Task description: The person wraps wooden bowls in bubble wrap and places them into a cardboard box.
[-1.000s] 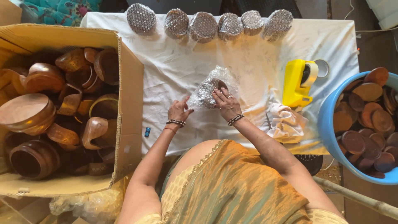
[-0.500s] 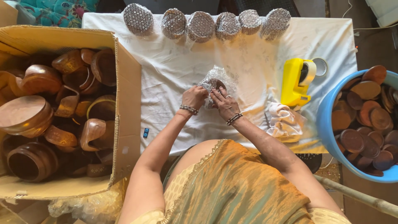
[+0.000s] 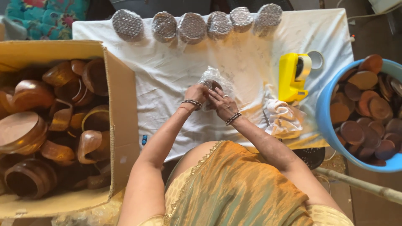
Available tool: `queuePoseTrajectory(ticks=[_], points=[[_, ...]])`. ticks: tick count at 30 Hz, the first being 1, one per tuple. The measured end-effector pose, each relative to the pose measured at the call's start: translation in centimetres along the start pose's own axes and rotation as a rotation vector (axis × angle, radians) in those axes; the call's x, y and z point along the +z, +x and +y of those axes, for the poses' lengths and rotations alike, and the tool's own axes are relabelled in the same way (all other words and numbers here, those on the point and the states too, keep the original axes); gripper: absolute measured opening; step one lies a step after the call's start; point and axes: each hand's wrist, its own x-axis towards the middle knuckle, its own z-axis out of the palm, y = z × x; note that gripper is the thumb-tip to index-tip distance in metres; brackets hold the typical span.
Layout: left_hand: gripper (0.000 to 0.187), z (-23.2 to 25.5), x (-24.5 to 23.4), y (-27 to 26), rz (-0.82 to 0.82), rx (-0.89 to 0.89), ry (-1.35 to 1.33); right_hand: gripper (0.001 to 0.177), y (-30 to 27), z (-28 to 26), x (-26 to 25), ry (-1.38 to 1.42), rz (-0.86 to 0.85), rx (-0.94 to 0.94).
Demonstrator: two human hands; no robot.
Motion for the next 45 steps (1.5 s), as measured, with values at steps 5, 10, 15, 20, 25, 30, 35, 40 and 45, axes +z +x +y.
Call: queuePoseTrajectory(ticks=[5, 10, 15, 20, 25, 30, 35, 40, 45], points=[[0.015, 2.0, -1.5, -0.5, -0.092, -0.072, -0.003, 0.037, 0.0, 2.9, 0.4, 0.343, 0.198, 0.208], [0.023, 1.9, -1.5, 0.3, -0.164, -0.108, 0.002, 0.016, -3.3, 12.0, 5.4, 0.681, 0.644, 0.679], [0.017, 2.0, -1.5, 1.3, -0.279, -0.174, 0.015, 0.037, -4.0, 8.5, 2.2, 1.318, 0.099, 1.389], [0.016, 2.3, -2.0, 0.9, -0.259, -0.163, 0.014, 0.043, -4.1, 6.7, 3.8, 1.113, -0.168, 1.391], [0.015, 2.3, -2.1, 0.8, -0.238, -0.14, 0.007, 0.039, -4.7, 9.4, 5.9, 0.715, 0.373, 1.153], [0.017, 2.1, -1.9, 1.1, -0.263, -0.141, -0.002, 0.037, -3.4, 6.2, 2.2, 0.865, 0.019, 1.2], [0.02, 2.3, -2.2, 1.0, -0.298, -0.172, 0.012, 0.025, -4.3, 9.9, 6.6, 1.22, -0.167, 1.196], [0.021, 2.6, -2.5, 1.0, -0.304, -0.179, 0.007, 0.015, -1.7, 8.1, 4.2, 1.24, -0.007, 1.136], [0.023, 2.0, -1.9, 1.1, -0.271, -0.141, 0.03, 0.005, 2.1, 1.5, 1.3, 0.255, 0.323, 0.41]])
